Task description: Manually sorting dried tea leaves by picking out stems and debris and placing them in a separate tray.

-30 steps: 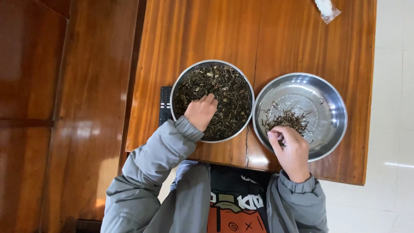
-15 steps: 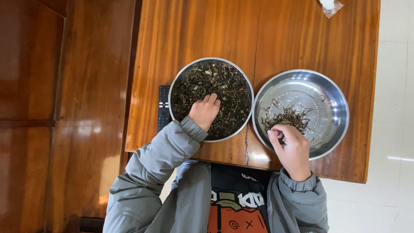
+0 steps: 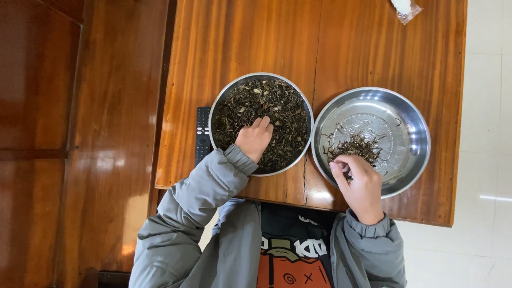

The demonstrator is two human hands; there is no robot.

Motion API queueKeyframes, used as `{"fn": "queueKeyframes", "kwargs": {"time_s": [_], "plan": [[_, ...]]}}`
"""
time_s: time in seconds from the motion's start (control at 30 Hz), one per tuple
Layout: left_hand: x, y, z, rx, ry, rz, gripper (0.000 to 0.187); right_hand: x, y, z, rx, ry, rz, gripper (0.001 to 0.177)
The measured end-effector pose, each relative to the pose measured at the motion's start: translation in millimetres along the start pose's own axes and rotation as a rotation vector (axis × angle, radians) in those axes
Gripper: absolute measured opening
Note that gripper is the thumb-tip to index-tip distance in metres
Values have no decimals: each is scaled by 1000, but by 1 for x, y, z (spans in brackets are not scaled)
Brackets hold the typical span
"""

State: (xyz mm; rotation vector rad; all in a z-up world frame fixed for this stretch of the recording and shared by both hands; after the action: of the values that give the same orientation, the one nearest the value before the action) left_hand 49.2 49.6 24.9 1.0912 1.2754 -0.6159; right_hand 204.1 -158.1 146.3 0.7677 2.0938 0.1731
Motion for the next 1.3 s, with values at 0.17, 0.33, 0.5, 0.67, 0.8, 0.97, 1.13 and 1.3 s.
{"fn": "queueKeyframes", "kwargs": {"time_s": [0.17, 0.33, 0.5, 0.67, 0.8, 0.97, 1.13, 1.3], "plan": [[-10, -2, -2, -19, -25, -51, 4, 2, -1, -1, -5, -2, -5, 8], [-12, -8, -9, -103, -312, -204, 23, 9, -3, 3, 20, 16, -34, 9], [-35, -9, -12, -150, -421, -167, 17, 18, -5, 2, 5, 9, -48, 11], [-45, -9, -11, -150, -500, -61, 11, 12, 5, -16, -15, -30, -5, 9], [-36, -8, -7, -103, -304, 14, 18, 15, 9, -22, -84, -22, -140, 19], [-21, -8, 8, -40, 21, 187, 11, 13, 7, -25, -67, -40, -160, 18], [-10, -2, 14, -39, 68, 88, 2, 8, 6, -27, -67, -13, -148, 16], [-7, -4, 14, -54, 112, 178, 10, 8, 5, -28, -80, -23, -143, 15]]}}
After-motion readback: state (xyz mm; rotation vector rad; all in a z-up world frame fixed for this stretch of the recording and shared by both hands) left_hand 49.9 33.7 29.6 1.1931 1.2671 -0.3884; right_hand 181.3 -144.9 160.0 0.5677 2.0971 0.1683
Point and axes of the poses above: each hand's wrist, its own y-axis towards the middle knuckle, its own x-axis out of the palm, z = x × y, the point moved 8 cm from there along y, towards the middle knuckle, and after that the axes turned 3 degrees about z, right-handed, at the moved point
